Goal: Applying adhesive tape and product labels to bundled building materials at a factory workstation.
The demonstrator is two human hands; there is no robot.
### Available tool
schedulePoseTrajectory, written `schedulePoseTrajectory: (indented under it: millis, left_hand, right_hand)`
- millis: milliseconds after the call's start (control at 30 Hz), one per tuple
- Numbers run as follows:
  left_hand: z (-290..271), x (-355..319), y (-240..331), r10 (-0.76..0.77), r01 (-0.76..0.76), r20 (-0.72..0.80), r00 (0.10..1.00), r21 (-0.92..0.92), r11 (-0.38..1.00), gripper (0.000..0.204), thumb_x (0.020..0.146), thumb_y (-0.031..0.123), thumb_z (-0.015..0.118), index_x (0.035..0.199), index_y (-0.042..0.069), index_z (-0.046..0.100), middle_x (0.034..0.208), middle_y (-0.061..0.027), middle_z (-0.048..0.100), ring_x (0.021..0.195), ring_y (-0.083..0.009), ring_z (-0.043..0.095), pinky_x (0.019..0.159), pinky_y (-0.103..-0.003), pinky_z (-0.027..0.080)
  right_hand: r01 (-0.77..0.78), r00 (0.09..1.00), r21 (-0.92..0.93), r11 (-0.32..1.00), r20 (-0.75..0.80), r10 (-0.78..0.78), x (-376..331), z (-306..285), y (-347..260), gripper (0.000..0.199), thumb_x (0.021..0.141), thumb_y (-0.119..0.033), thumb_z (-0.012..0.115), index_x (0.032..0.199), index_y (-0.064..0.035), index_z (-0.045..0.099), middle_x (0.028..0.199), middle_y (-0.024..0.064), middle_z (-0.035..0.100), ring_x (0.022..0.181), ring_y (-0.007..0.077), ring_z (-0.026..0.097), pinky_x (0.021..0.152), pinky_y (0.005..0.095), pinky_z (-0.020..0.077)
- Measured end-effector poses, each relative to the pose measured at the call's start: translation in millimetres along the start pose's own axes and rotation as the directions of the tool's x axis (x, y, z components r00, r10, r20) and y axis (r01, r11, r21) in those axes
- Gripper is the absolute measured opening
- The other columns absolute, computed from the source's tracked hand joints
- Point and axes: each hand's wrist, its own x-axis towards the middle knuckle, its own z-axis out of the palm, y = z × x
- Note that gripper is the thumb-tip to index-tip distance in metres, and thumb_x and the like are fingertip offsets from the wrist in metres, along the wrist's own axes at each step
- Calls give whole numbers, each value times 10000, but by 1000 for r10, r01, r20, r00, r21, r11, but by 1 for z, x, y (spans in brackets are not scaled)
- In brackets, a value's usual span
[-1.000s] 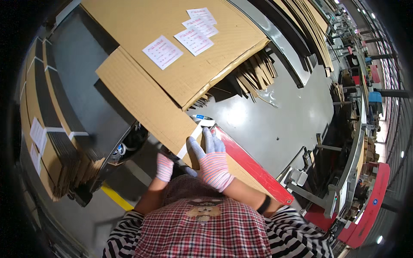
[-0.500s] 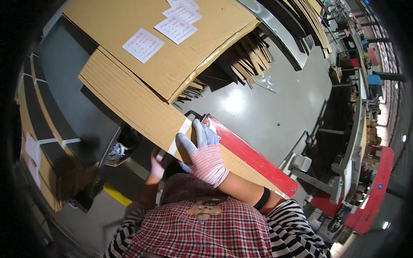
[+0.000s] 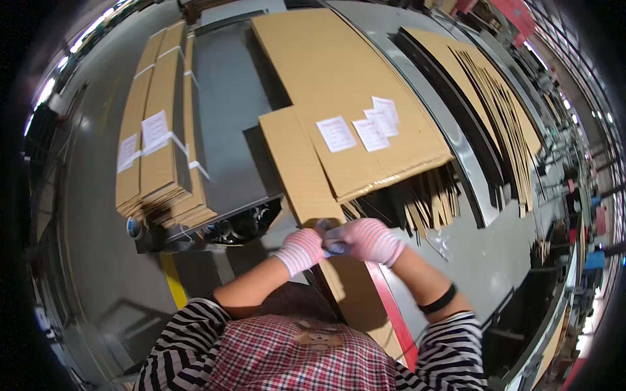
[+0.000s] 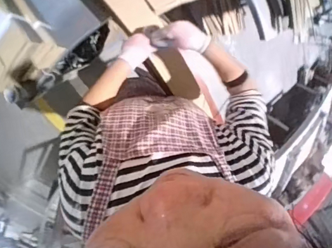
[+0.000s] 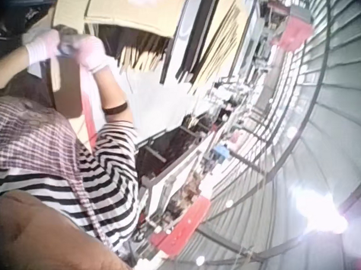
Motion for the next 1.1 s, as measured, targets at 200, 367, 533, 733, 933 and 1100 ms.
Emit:
schedulePoseTrajectory:
  millis: [200,367,533,733,933,1100]
  left_hand:
    - [-13,-4,-4,88,-88,-11,996,-174,981,622,897,561,554,1261,73,432,841,-178,682,790,-387,667,703,-491,520]
    - [-16,-9,-7,145,-144,-9,989,-220,965,566,917,510,543,1256,66,448,875,-182,685,816,-371,671,695,-487,525]
    - [2,-13,-28,170,-259,-257,951,-363,895,419,891,471,612,1067,93,567,841,-122,676,743,-316,662,658,-407,530]
    - [90,-6,-68,-358,-78,-301,884,-849,523,676,799,538,726,1167,0,548,1097,-193,655,1008,-275,629,889,-365,483]
    - [191,-97,3,-83,-103,-155,984,-892,441,999,772,588,732,1438,-30,316,1415,-222,472,1307,-339,458,1074,-389,374]
    - [137,-63,3,-465,13,-92,881,-976,218,999,789,491,762,1434,-85,263,1312,-225,540,1171,-299,545,1014,-343,411]
  right_hand:
    - [20,990,518,855,-128,54,17,64,94,224,867,-181,680,1058,-64,679,980,165,698,890,287,674,812,345,522]
    - [-181,983,144,973,29,179,27,48,85,317,850,-307,656,1055,-67,687,948,175,707,894,342,677,778,392,534]
    - [-578,816,-59,814,-83,573,56,79,101,253,852,-247,627,1048,-95,674,1013,183,695,887,350,665,791,410,541]
    - [132,651,840,526,-474,594,19,135,40,154,957,-97,541,1068,-20,614,956,80,658,886,173,600,799,293,500]
    - [-409,760,640,651,-156,631,-102,187,18,171,930,-141,560,1067,-56,616,890,228,656,833,371,638,777,404,499]
    - [-315,753,619,719,-298,586,-62,179,38,190,933,-157,546,1078,-78,640,941,226,675,847,371,645,781,405,501]
